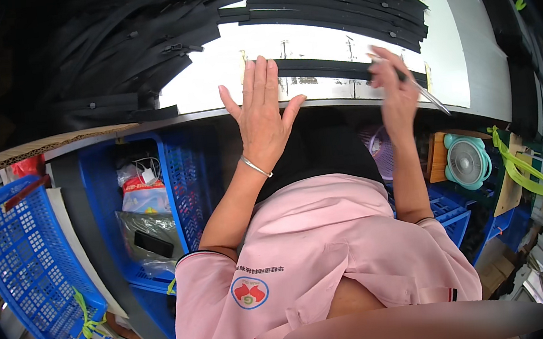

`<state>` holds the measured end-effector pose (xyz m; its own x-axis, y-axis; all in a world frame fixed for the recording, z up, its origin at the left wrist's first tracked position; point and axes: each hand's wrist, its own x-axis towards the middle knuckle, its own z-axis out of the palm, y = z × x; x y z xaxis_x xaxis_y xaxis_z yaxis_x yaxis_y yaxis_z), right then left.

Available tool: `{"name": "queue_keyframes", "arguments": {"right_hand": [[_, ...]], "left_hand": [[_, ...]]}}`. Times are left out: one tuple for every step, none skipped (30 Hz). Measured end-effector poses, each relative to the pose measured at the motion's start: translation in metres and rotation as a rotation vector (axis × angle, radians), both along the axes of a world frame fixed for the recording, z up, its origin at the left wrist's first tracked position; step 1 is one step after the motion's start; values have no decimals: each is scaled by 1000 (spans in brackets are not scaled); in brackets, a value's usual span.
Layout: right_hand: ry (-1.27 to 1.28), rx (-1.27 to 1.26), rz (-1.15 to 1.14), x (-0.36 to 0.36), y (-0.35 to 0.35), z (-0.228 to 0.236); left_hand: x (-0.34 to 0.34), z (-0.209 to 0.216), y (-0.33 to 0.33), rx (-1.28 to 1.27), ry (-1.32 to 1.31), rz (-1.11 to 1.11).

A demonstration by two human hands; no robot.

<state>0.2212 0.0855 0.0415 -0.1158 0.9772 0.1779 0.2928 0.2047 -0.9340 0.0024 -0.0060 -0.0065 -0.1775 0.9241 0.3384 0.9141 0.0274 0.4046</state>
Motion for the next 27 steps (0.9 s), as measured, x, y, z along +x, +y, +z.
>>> {"name": "queue_keyframes", "arguments": {"right_hand": [[83, -3, 70, -22, 4, 3], [59, -94, 82, -39, 5, 9], [154, -114, 168, -51, 10, 2], [143, -69, 174, -65, 13, -3], [135, -25, 186, -76, 15, -9], [130, -26, 185, -80, 16, -15], [60, 26, 225, -85, 18, -21], [-11, 78, 265, -87, 19, -24], [-16, 76, 267, -88, 19, -24], [-11, 84, 280, -89, 19, -24], [-6, 91, 293, -90, 19, -24], [-11, 88, 297, -91, 19, -25], [-25, 87, 309, -92, 19, -26], [-39, 87, 320, -93, 19, -26], [-43, 85, 323, -93, 19, -26], [-68, 95, 316, -93, 19, -27], [-92, 104, 309, -93, 19, -27], [-93, 102, 312, -93, 19, -27], [-126, 119, 309, -93, 19, -27], [-159, 136, 305, -93, 18, -27], [-159, 134, 305, -94, 18, -27], [-152, 150, 290, -96, 17, -26], [-146, 165, 274, -96, 16, -25], [-145, 163, 271, -95, 16, -24], [-107, 104, 292, -92, 16, -24], [-69, 45, 313, -90, 16, -24], [-69, 44, 309, -88, 17, -25]], "left_hand": [[1, -1, 0, 5, 6, 6], [1, -1, 1, 5, 2, 5], [1, -2, 0, 1, 5, 12], [3, -1, 1, -2, 2, 9], [3, 0, 1, -2, -1, 10], [4, 0, 1, -3, -10, 7], [4, 1, 1, -4, -17, 10], [3, 1, 1, -5, -21, 13], [3, 0, 1, 1, -25, 12], [3, 0, 1, 6, -28, 13], [3, 0, 0, 4, -32, 18], [3, -1, 0, 10, -33, 22], [3, -1, 0, 17, -34, 24], [3, -2, 0, 17, -38, 27], [3, -2, 0, 22, -34, 25], [2, -3, 0, 28, -29, 23], [2, -3, 0, 26, -32, 26], [2, -3, 1, 30, -34, 23], [3, -4, 1, 33, -37, 19], [3, -4, 1, 31, -38, 20], [3, -4, 1, 36, -28, 23], [3, -4, 1, 40, -19, 23], [3, -5, 0, 38, -20, 21], [2, -5, 0, 35, -17, 25], [2, -5, 0, 33, -15, 28], [2, -5, 0, 32, -16, 24], [2, -5, 0, 30, -16, 25]]}}
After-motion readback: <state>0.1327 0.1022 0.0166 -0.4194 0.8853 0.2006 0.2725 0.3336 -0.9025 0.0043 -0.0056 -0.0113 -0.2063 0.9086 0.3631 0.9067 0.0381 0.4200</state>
